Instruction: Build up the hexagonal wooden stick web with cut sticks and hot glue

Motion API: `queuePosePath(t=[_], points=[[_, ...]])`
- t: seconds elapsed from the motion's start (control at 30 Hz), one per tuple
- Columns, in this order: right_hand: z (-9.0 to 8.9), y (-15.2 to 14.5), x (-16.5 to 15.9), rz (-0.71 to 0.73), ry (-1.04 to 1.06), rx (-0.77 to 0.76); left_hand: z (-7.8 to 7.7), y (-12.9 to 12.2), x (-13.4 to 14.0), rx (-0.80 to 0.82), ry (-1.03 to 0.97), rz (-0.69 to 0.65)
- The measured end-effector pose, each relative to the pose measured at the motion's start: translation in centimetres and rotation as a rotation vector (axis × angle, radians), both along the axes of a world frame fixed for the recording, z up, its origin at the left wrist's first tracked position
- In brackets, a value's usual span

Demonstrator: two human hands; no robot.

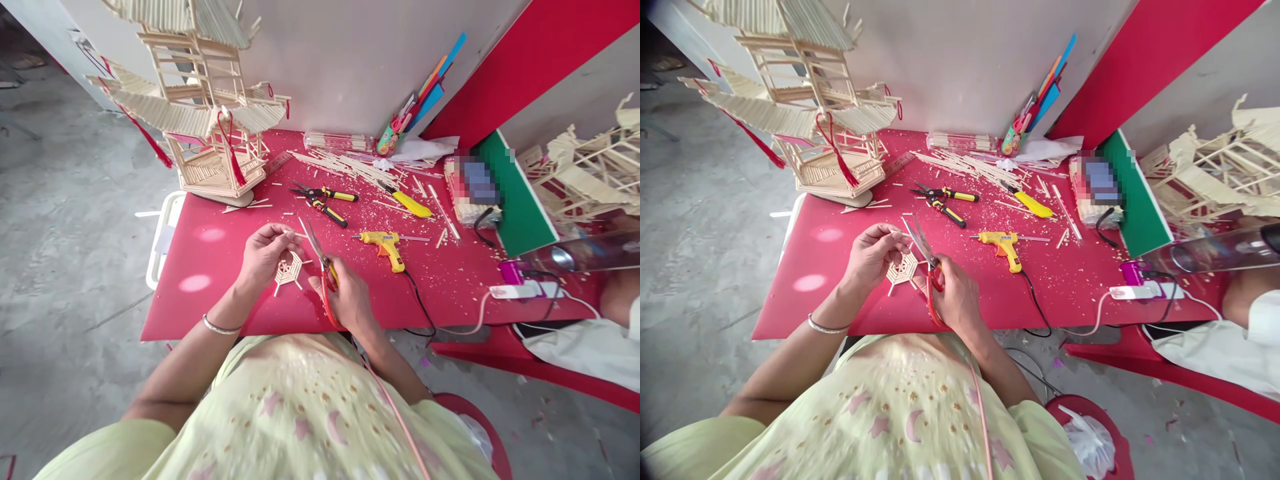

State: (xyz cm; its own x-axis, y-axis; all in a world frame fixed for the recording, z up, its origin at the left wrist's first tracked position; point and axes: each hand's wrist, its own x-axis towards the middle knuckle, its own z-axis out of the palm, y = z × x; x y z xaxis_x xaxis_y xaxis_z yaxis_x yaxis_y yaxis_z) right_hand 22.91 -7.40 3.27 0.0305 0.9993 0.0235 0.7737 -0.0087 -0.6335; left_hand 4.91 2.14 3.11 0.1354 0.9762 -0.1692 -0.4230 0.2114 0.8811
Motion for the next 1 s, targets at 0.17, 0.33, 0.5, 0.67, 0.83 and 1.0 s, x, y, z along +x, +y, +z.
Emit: queuePosePath(t=[0.17,0.33,0.5,0.67,0.83,1.0], points=[[-0.7,-0.6,1.2,-0.086,-0.117,-0.002,0.0,0.2,-0.6,0.014,0.041,0.032],[-1.8,-1.7,3.0,-0.189,-0.258,-0.02,-0.3,0.4,-1.1,-0.002,0.026,-0.017],[-2.3,-2.5,3.2,-0.2,-0.27,-0.015,-0.6,0.5,-1.7,0.0,-0.008,-0.016],[-2.1,-2.2,3.1,-0.201,-0.04,-0.021,-0.5,0.7,-3.2,-0.017,-0.012,0.022],[-0.6,-0.3,1.2,-0.189,0.455,0.004,-0.6,-0.8,-2.5,-0.071,-0.018,-0.074],[0.4,1.5,-1.1,-0.133,0.657,0.046,-0.8,-3.6,-0.6,-0.058,0.023,-0.141]])
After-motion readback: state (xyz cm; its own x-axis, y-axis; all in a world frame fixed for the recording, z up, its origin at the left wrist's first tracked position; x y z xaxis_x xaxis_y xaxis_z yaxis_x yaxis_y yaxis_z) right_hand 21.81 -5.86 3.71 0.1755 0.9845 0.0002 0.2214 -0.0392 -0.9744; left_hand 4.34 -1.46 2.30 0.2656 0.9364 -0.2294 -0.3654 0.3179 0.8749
